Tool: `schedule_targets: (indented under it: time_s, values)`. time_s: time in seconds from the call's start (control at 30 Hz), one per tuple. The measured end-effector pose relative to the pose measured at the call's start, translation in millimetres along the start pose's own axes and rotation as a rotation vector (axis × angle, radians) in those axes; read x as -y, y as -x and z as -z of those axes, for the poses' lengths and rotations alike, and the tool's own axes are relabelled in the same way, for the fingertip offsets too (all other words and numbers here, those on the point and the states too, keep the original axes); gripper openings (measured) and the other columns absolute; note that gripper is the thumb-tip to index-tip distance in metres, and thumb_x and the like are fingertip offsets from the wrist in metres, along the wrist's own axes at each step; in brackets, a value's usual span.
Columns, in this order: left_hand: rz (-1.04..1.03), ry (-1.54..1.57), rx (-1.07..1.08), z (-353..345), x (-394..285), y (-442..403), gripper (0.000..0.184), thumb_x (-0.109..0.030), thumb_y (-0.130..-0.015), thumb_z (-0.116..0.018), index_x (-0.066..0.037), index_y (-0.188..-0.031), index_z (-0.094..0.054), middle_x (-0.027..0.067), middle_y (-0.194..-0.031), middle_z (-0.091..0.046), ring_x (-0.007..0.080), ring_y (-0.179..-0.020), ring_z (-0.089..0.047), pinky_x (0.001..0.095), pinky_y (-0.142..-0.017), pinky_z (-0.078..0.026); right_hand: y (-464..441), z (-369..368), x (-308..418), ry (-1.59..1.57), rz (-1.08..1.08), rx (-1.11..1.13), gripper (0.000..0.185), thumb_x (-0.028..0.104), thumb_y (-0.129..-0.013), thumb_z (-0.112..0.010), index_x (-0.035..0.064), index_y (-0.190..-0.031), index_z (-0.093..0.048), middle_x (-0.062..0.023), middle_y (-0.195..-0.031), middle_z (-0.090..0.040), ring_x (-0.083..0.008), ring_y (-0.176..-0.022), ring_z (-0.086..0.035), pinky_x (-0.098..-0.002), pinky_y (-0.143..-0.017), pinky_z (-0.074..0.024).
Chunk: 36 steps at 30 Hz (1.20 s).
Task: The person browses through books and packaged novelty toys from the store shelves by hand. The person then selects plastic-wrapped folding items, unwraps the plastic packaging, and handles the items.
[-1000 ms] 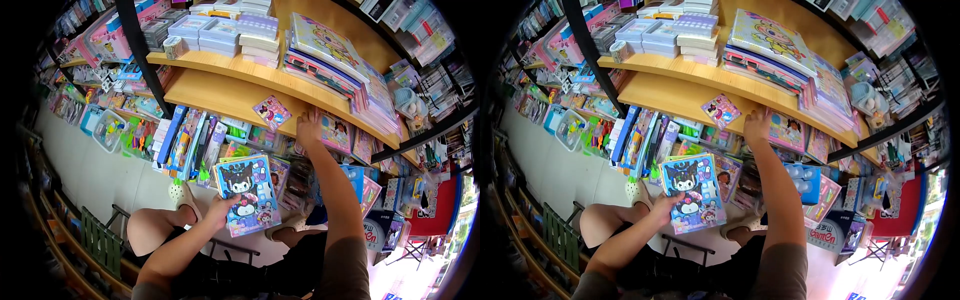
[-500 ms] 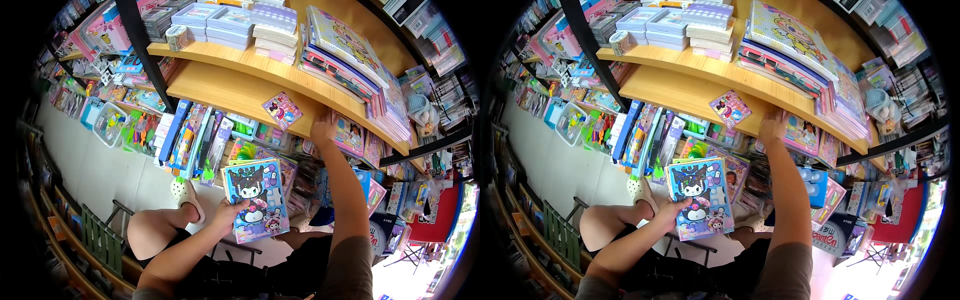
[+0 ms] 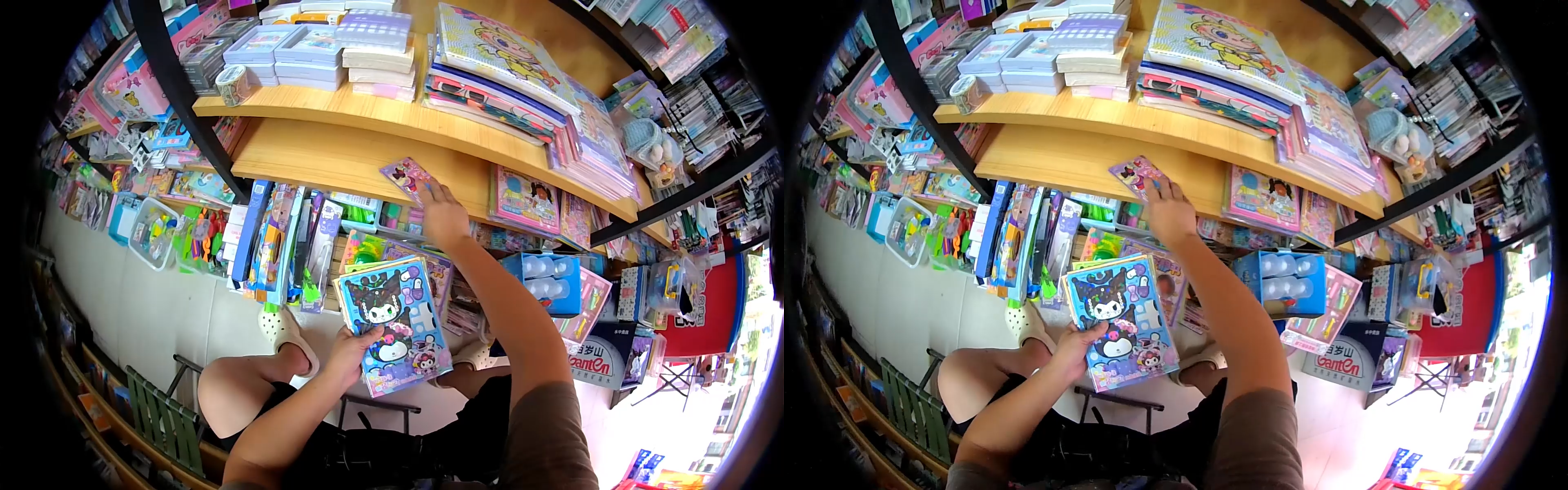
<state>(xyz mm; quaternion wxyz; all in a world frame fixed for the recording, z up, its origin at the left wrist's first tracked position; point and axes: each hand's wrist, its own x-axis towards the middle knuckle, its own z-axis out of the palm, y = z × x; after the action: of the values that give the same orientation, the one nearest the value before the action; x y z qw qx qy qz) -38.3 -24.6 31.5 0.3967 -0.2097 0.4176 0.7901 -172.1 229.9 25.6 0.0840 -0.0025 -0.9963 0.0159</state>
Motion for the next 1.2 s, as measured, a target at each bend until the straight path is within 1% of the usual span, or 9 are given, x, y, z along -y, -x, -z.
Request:
schedule_targets:
  time_s: [0.13, 0.37, 0.57, 0.73, 0.87, 1.0, 1.07, 1.13, 1.2]
  values:
    - [-0.015, 0.001, 0.036, -4, 4, -7, 0.024, -0.005, -0.078, -0.065, -0.003, -0.100, -0.058, 0.0071, -0.095, -0.063, 0.0156, -0.082, -0.061, 0.0313, -0.072, -0.049, 26, 37, -11, -0.044, 0.056, -0.169, 0.049, 0.005, -0.075, -0.051, 0.0139, -0.123, -0.046, -0.0140, -0.124, -0.047, -0.0300, -0.113, -0.046, -0.0371, -0.092, -0.0414]
    - [-0.013, -0.016, 0.037, -17, -4, -23, 0.029, -0.007, -0.079, -0.064, -0.003, -0.106, -0.053, 0.0100, -0.100, -0.062, 0.0193, -0.085, -0.061, 0.0355, -0.074, -0.051, 148, 108, -21, -0.407, -0.209, -0.358, 0.050, -0.010, -0.070, -0.046, 0.0084, -0.115, -0.056, -0.0161, -0.122, -0.050, -0.0351, -0.110, -0.049, -0.0377, -0.091, -0.0416]
    - [-0.083, -0.073, 0.102, -48, -46, -34, 0.029, -0.003, -0.083, -0.057, 0.001, -0.111, -0.050, 0.0148, -0.104, -0.060, 0.0246, -0.089, -0.062, 0.0393, -0.078, -0.053, 209, 127, -45, -0.484, -0.392, -0.536, 0.047, -0.014, -0.068, -0.045, 0.0062, -0.107, -0.060, -0.0167, -0.122, -0.050, -0.0364, -0.114, -0.045, -0.0395, -0.094, -0.0371]
    - [-0.077, -0.274, 0.130, -93, -86, -101, 0.026, -0.005, -0.082, -0.059, 0.002, -0.107, -0.053, 0.0161, -0.101, -0.061, 0.0261, -0.086, -0.063, 0.0403, -0.075, -0.054, 205, 128, -70, -0.370, -0.299, -0.565, 0.048, -0.015, -0.064, -0.045, 0.0069, -0.103, -0.062, -0.0170, -0.124, -0.048, -0.0378, -0.118, -0.040, -0.0423, -0.096, -0.0343]
    - [-0.155, -0.448, 0.155, -124, -114, -160, 0.029, -0.006, -0.080, -0.061, 0.003, -0.107, -0.053, 0.0168, -0.101, -0.061, 0.0270, -0.088, -0.063, 0.0423, -0.076, -0.053, 202, 128, -81, -0.344, -0.257, -0.553, 0.046, -0.012, -0.062, -0.048, 0.0075, -0.101, -0.063, -0.0178, -0.123, -0.047, -0.0410, -0.117, -0.039, -0.0458, -0.096, -0.0340]
    - [-0.140, -0.454, 0.187, -155, -134, -204, 0.027, -0.006, -0.080, -0.061, 0.004, -0.104, -0.053, 0.0165, -0.096, -0.062, 0.0269, -0.082, -0.064, 0.0430, -0.071, -0.055, 202, 123, -85, -0.379, -0.189, -0.502, 0.045, -0.011, -0.060, -0.052, 0.0080, -0.099, -0.063, -0.0186, -0.123, -0.046, -0.0421, -0.118, -0.037, -0.0473, -0.097, -0.0339]
    - [-0.215, -0.442, 0.230, -168, -133, -222, 0.032, -0.004, -0.079, -0.062, 0.002, -0.108, -0.050, 0.0171, -0.099, -0.060, 0.0271, -0.083, -0.063, 0.0427, -0.071, -0.055, 202, 121, -85, -0.414, -0.165, -0.465, 0.045, -0.011, -0.060, -0.052, 0.0079, -0.098, -0.064, -0.0182, -0.122, -0.047, -0.0419, -0.119, -0.037, -0.0474, -0.097, -0.0338]
    - [-0.369, -0.484, 0.198, -180, -128, -233, 0.039, -0.002, -0.075, -0.065, 0.001, -0.111, -0.049, 0.0155, -0.102, -0.059, 0.0252, -0.085, -0.062, 0.0380, -0.074, -0.053, 202, 118, -86, -0.424, -0.168, -0.438, 0.045, -0.013, -0.059, -0.053, 0.0080, -0.098, -0.064, -0.0175, -0.122, -0.047, -0.0421, -0.119, -0.036, -0.0466, -0.098, -0.0343]
    - [-0.604, -0.722, 0.143, -184, -121, -249, 0.043, -0.002, -0.072, -0.068, 0.001, -0.111, -0.049, 0.0139, -0.103, -0.059, 0.0235, -0.088, -0.061, 0.0333, -0.077, -0.050, 200, 117, -87, -0.439, -0.168, -0.417, 0.045, -0.013, -0.059, -0.052, 0.0081, -0.097, -0.064, -0.0172, -0.123, -0.047, -0.0421, -0.120, -0.036, -0.0462, -0.098, -0.0345]
